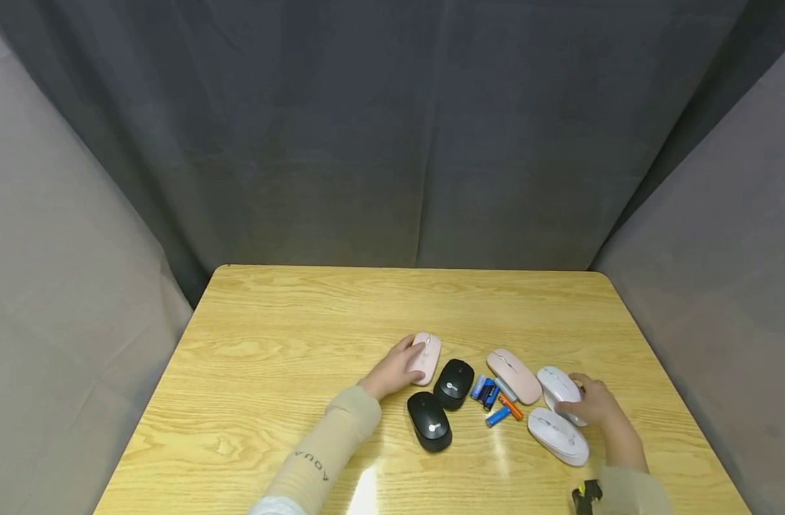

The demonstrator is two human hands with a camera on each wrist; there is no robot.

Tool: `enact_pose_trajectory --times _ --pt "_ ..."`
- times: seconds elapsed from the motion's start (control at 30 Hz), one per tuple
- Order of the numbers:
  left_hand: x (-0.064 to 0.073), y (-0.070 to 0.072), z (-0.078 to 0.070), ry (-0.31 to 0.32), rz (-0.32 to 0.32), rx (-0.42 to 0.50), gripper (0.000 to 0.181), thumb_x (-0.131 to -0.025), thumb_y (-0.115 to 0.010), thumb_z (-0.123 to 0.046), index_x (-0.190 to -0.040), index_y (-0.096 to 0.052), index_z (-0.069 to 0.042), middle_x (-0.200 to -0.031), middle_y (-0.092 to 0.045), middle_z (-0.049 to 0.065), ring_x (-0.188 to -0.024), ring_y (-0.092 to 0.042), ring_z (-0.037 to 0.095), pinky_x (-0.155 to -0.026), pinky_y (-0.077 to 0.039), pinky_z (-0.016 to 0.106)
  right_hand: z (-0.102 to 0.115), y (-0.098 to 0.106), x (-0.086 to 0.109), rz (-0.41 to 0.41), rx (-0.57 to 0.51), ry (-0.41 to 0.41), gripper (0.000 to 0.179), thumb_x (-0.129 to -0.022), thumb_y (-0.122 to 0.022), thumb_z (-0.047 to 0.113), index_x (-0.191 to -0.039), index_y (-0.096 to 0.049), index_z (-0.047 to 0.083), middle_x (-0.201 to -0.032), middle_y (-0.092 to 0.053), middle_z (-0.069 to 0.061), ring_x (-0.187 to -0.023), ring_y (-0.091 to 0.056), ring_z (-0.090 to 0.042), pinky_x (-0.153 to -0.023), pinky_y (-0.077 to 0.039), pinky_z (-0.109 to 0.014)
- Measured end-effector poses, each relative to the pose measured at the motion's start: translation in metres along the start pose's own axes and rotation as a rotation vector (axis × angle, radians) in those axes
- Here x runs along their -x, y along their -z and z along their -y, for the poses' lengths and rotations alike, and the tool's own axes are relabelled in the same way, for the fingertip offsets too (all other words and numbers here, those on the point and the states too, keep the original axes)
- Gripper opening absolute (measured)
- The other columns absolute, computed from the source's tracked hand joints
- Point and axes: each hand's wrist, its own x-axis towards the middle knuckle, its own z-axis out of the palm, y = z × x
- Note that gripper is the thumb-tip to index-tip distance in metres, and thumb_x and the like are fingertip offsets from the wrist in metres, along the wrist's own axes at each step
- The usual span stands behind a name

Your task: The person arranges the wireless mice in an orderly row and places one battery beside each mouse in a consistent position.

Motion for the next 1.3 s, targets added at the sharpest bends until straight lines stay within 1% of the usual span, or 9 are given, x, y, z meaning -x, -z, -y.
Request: enact_pose_trajectory --times 0.17,0.3,0.47,0.63,0.8,0.93,1.03,1.2,1.3 --pt "-0.003 -0.005 0.001 0.004 0.001 -0.013 0.063 -0.085 -0.064 -0.023 -0.139 -0.037 -0.007 -0.146 -0.025 0.017 -0.132 -0.029 0.03 -0.106 -0.025 0.037 -0.002 -0.002 -0.001 -0.024 0.006 0.007 0.078 -0.074 -0.073 0.024 -0.129 -0.032 -0.014 -0.108 -0.041 -0.039 -0.096 -0.048 -0.047 -0.081 -0.041 -0.055" --pt "-0.003 -0.007 0.002 0.017 0.007 -0.01 0.063 -0.085 -0.064 -0.023 -0.14 -0.037 -0.008 -0.147 -0.024 0.016 -0.132 -0.028 0.029 -0.107 -0.024 0.036 -0.002 -0.003 0.001 -0.026 -0.012 -0.006 0.078 -0.074 -0.073 0.023 -0.129 -0.032 -0.014 -0.109 -0.04 -0.039 -0.096 -0.048 -0.047 -0.081 -0.041 -0.056" --pt "-0.003 -0.007 0.001 0.031 0.013 0.005 0.063 -0.086 -0.064 -0.023 -0.14 -0.036 -0.008 -0.147 -0.023 0.016 -0.133 -0.027 0.029 -0.107 -0.024 0.037 -0.002 -0.004 0.002 -0.035 -0.023 -0.015 0.079 -0.073 -0.074 0.022 -0.129 -0.033 -0.014 -0.109 -0.04 -0.039 -0.096 -0.048 -0.047 -0.081 -0.041 -0.055" --pt "-0.002 -0.007 0.001 0.03 0.013 0.013 0.063 -0.086 -0.063 -0.023 -0.14 -0.035 -0.007 -0.148 -0.023 0.016 -0.133 -0.027 0.029 -0.107 -0.024 0.037 -0.001 -0.004 0.001 -0.039 -0.023 -0.022 0.078 -0.073 -0.074 0.021 -0.129 -0.033 -0.014 -0.108 -0.041 -0.038 -0.095 -0.049 -0.046 -0.081 -0.042 -0.055" --pt "-0.002 -0.007 0.001 0.03 0.017 0.011 0.063 -0.086 -0.063 -0.022 -0.141 -0.035 -0.007 -0.148 -0.022 0.016 -0.133 -0.027 0.029 -0.106 -0.024 0.036 0.004 -0.001 -0.001 -0.054 -0.025 -0.019 0.074 -0.074 -0.072 0.02 -0.128 -0.035 -0.015 -0.11 -0.043 -0.039 -0.098 -0.048 -0.048 -0.083 -0.04 -0.056" --pt "-0.001 -0.007 -0.001 0.032 0.026 0.014 0.063 -0.087 -0.062 -0.022 -0.141 -0.034 -0.007 -0.148 -0.021 0.016 -0.134 -0.026 0.029 -0.107 -0.023 0.036 0.013 0.003 -0.004 -0.1 -0.009 -0.015 0.072 -0.074 -0.071 0.02 -0.126 -0.038 -0.015 -0.112 -0.044 -0.04 -0.099 -0.046 -0.052 -0.083 -0.039 -0.057" --pt "-0.001 -0.006 -0.002 0.034 0.028 0.016 0.063 -0.087 -0.062 -0.022 -0.141 -0.033 -0.007 -0.148 -0.02 0.016 -0.134 -0.026 0.029 -0.107 -0.023 0.036 0.026 0.006 -0.008 -0.138 -0.018 -0.022 0.071 -0.074 -0.071 0.021 -0.126 -0.038 -0.015 -0.113 -0.042 -0.041 -0.099 -0.045 -0.053 -0.082 -0.039 -0.057" --pt "0.0 -0.005 -0.002 0.034 0.019 0.024 0.063 -0.087 -0.062 -0.02 -0.141 -0.034 -0.006 -0.148 -0.021 0.017 -0.133 -0.026 0.03 -0.107 -0.023 0.037 0.056 0.006 -0.021 -0.181 -0.05 -0.012 0.071 -0.075 -0.068 0.024 -0.128 -0.038 -0.014 -0.113 -0.04 -0.04 -0.099 -0.044 -0.052 -0.081 -0.04 -0.056" --pt "0.0 -0.005 -0.002 0.034 0.022 0.027 0.063 -0.087 -0.062 -0.02 -0.141 -0.033 -0.006 -0.148 -0.021 0.017 -0.134 -0.026 0.03 -0.107 -0.023 0.037 0.075 0.001 -0.03 -0.209 -0.066 -0.005 0.072 -0.076 -0.067 0.025 -0.129 -0.037 -0.013 -0.115 -0.04 -0.04 -0.101 -0.043 -0.052 -0.082 -0.04 -0.056"
